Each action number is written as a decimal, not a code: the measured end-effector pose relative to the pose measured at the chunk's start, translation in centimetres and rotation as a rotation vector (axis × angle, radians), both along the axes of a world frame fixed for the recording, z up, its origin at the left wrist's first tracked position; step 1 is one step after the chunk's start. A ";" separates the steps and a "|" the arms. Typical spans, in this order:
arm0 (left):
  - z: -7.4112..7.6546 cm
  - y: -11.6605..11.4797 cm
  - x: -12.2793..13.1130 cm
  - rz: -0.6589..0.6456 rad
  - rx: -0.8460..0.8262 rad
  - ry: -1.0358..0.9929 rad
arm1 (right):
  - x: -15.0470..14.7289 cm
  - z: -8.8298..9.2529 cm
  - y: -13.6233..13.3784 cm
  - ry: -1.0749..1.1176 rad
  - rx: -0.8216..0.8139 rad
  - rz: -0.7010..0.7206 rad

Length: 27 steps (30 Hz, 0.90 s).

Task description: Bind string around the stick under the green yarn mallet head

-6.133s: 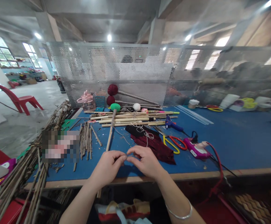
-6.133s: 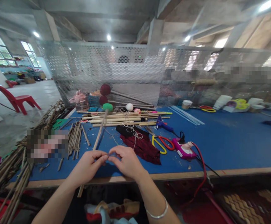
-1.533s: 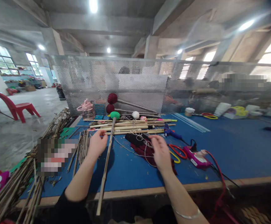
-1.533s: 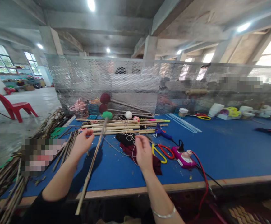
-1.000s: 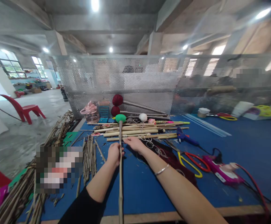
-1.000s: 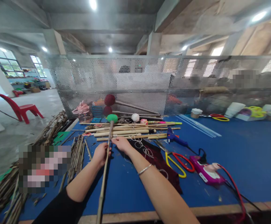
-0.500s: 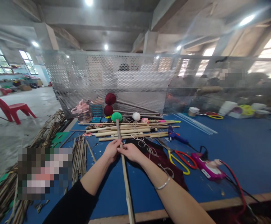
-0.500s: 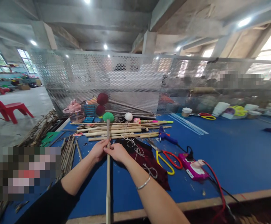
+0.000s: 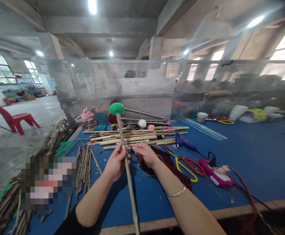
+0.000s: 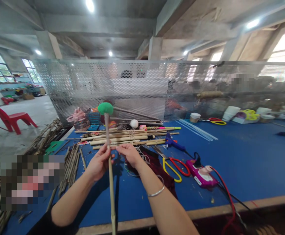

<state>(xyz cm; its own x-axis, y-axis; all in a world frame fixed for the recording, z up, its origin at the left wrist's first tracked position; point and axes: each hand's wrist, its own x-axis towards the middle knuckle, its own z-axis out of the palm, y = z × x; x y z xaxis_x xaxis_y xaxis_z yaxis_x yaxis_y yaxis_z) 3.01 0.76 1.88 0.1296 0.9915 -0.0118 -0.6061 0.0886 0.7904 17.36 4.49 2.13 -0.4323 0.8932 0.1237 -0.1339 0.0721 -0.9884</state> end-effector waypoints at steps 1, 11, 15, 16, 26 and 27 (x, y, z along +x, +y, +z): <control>-0.1 0.0 0.1 0.023 -0.017 -0.004 | 0.0 0.0 0.1 0.045 -0.021 -0.002; -0.9 -0.7 1.5 0.081 -0.030 0.240 | 0.0 0.5 -0.3 0.321 -0.093 0.051; -1.9 -0.6 1.8 0.131 -0.019 0.336 | -0.2 0.2 -0.2 0.201 -0.003 0.037; -2.1 -0.5 1.8 0.153 -0.026 0.361 | -0.2 0.2 -0.1 0.172 0.020 0.016; -2.2 -0.2 1.4 0.164 -0.084 0.317 | -1.6 -0.8 -0.5 -0.210 0.237 -0.042; -2.0 -0.2 1.3 0.145 -0.080 0.289 | -1.5 -1.0 -0.3 -0.215 0.237 -0.092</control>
<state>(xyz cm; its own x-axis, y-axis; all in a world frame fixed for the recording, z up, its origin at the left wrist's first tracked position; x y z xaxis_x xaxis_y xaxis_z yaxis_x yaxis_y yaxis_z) 4.33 0.58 -0.14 -0.0329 0.9938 -0.1057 -0.3687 0.0863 0.9255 15.85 4.15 1.14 -0.3902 0.8868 0.2478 0.0932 0.3058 -0.9475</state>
